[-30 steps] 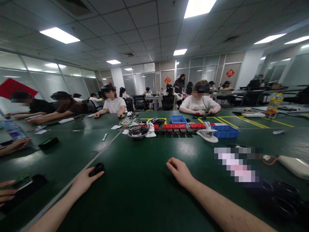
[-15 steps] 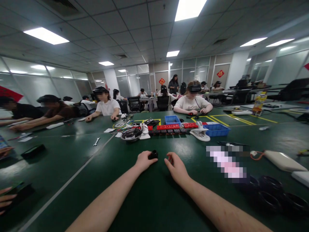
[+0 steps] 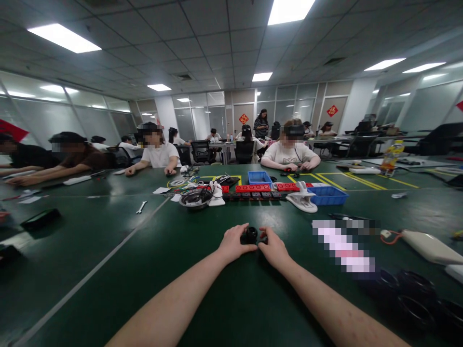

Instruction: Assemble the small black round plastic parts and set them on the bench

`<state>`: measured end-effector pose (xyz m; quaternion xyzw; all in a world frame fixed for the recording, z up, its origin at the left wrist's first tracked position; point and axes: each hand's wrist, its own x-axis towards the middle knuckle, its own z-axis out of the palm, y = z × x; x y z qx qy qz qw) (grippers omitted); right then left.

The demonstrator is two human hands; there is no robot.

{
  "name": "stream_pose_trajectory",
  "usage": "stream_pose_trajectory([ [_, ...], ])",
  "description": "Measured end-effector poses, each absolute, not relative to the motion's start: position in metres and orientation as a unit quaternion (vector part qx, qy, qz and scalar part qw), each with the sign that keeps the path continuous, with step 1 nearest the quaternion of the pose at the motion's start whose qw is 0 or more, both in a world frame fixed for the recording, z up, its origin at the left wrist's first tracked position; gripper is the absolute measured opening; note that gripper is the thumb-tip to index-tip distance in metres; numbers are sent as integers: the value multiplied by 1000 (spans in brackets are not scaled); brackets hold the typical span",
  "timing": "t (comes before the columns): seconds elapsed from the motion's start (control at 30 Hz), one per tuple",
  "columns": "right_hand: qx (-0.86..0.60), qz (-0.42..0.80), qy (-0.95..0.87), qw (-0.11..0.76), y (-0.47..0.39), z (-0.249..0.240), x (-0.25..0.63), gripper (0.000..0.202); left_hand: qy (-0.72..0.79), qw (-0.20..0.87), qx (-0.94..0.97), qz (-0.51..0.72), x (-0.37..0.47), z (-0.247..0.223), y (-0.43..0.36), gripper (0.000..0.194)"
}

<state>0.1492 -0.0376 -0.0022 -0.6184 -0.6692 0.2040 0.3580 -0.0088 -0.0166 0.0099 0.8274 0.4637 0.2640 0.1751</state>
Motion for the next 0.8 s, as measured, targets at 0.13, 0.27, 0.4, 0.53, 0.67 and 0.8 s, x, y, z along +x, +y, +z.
stream_pose_trajectory([
  [0.13, -559, 293, -695, 345, -33, 5, 156, 63, 422, 250, 808, 327, -15, 8, -14, 72],
  [0.27, -527, 373, -693, 322, -29, 14, 166, 72, 402, 309, 782, 362, -19, 8, -8, 62],
  [0.4, -526, 378, -694, 314, -26, 14, 166, 71, 395, 334, 775, 363, -18, 10, -3, 54],
  [0.53, -531, 345, -709, 311, -22, 10, 160, 64, 391, 331, 781, 358, -16, 11, 1, 47],
  [0.67, -527, 328, -722, 306, -20, 8, 157, 43, 390, 346, 778, 352, -15, 7, 3, 46],
  [0.8, -533, 308, -728, 301, -18, 4, 158, 30, 394, 356, 769, 355, -14, 4, 4, 44],
])
